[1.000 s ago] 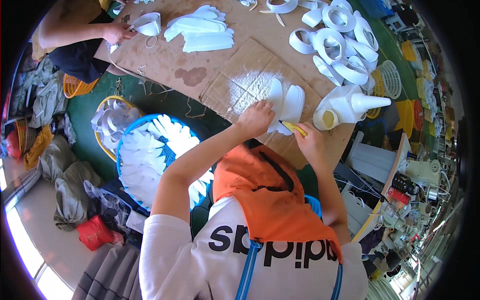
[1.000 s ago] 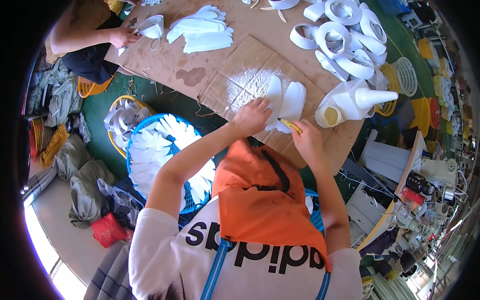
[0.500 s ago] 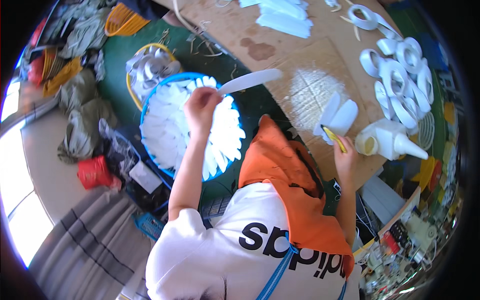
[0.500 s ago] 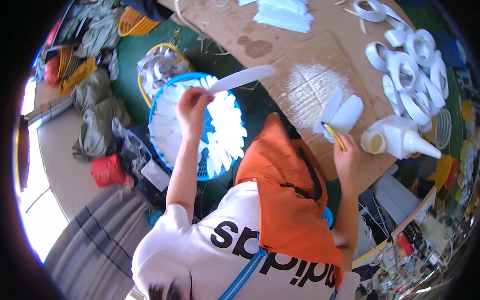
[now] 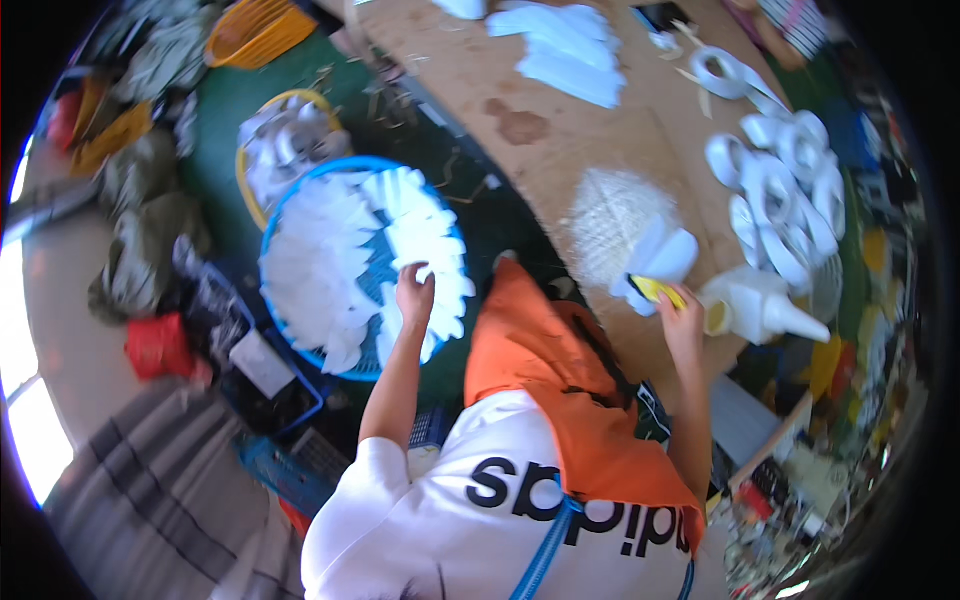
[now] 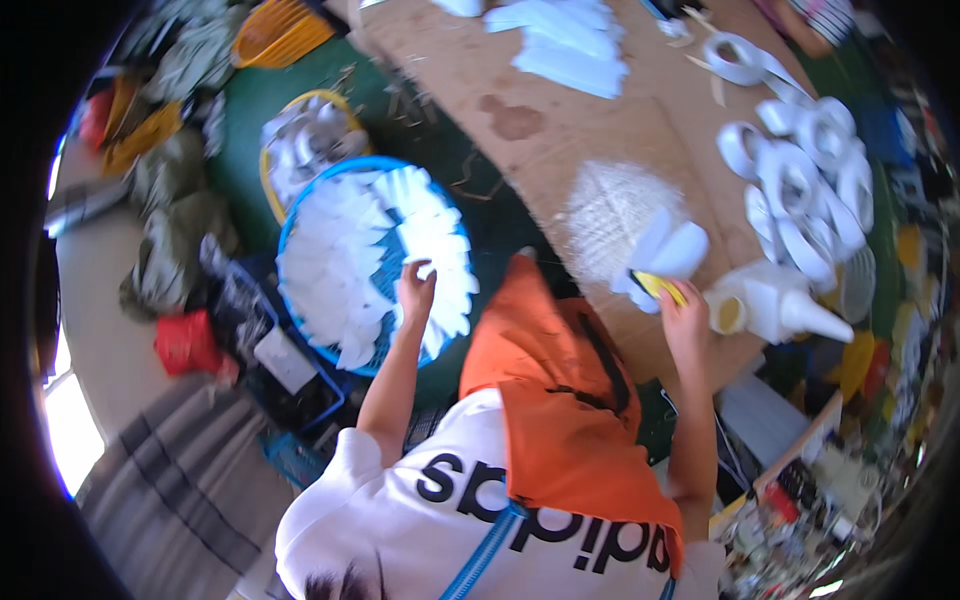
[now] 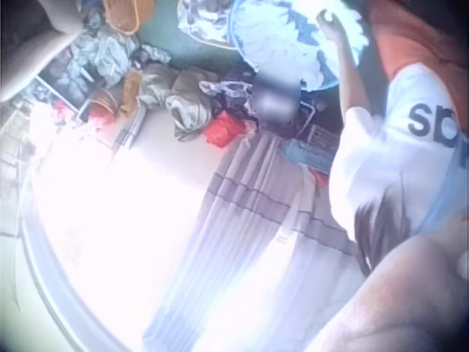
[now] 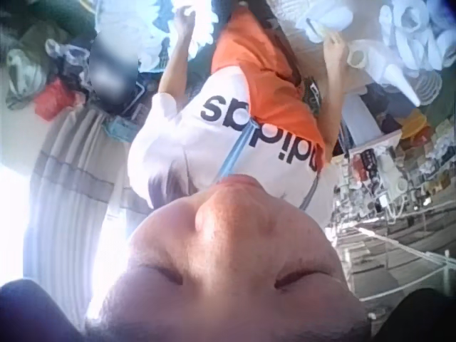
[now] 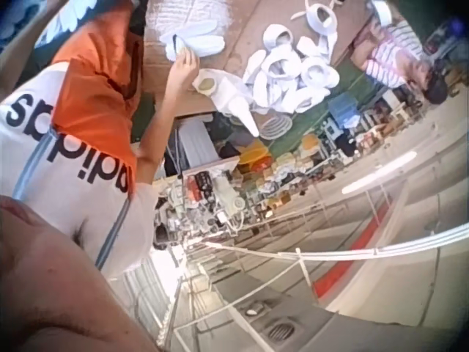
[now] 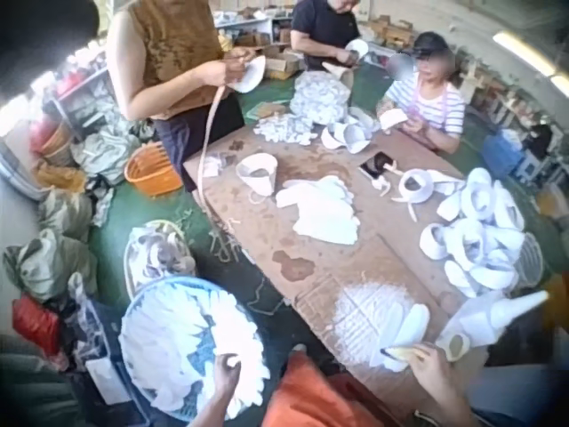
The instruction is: The person takes shoe components from a basket, applies glue to them using an applicator dipped into a glue dispenser, and places them onto a piece of cardboard.
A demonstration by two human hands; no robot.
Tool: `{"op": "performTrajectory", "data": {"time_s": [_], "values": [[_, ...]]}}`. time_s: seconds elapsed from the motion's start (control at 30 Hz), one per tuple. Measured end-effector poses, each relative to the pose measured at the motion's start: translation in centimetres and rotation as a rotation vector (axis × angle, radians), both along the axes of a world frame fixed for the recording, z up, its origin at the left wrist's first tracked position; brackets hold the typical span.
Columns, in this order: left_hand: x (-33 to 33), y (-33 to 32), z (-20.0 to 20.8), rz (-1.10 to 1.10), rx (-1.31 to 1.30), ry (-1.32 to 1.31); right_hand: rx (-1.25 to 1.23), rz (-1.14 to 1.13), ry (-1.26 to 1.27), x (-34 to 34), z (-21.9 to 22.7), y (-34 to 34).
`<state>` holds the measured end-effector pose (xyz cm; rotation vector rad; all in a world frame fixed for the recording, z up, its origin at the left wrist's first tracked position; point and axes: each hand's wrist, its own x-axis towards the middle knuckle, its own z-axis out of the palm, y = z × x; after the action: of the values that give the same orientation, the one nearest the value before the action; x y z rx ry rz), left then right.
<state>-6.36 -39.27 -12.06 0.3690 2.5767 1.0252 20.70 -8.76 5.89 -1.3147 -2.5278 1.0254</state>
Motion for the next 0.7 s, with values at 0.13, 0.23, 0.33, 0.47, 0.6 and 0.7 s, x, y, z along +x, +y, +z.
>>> {"op": "performTrajectory", "data": {"time_s": [0.13, 0.23, 0.33, 0.47, 0.6, 0.7], "values": [[0.7, 14.8, 12.0, -0.376, 0.458, 0.033, 0.290, -0.128, 0.237, -2.6, -2.8, 3.2], [1.9, 24.8, 13.9, -0.863, 0.541, 0.251, 0.394, -0.060, 0.258, -4.3, -2.4, 3.6], [4.0, 31.8, 13.9, -1.226, 0.347, 0.232, 0.169, 0.276, 0.153, -1.5, -1.4, 0.3], [5.8, 35.2, 14.1, -1.576, -0.091, 0.494, 0.055, 0.104, 0.110, 1.3, 0.9, -2.3], [6.9, 36.1, 12.2, -1.615, 0.032, 0.574, 0.369, -0.308, 0.051, -1.3, -0.6, 3.1], [5.9, 33.0, 14.8, -1.406, 0.291, 0.124, 0.453, -0.056, 0.104, -1.0, -1.2, 3.9]]}}
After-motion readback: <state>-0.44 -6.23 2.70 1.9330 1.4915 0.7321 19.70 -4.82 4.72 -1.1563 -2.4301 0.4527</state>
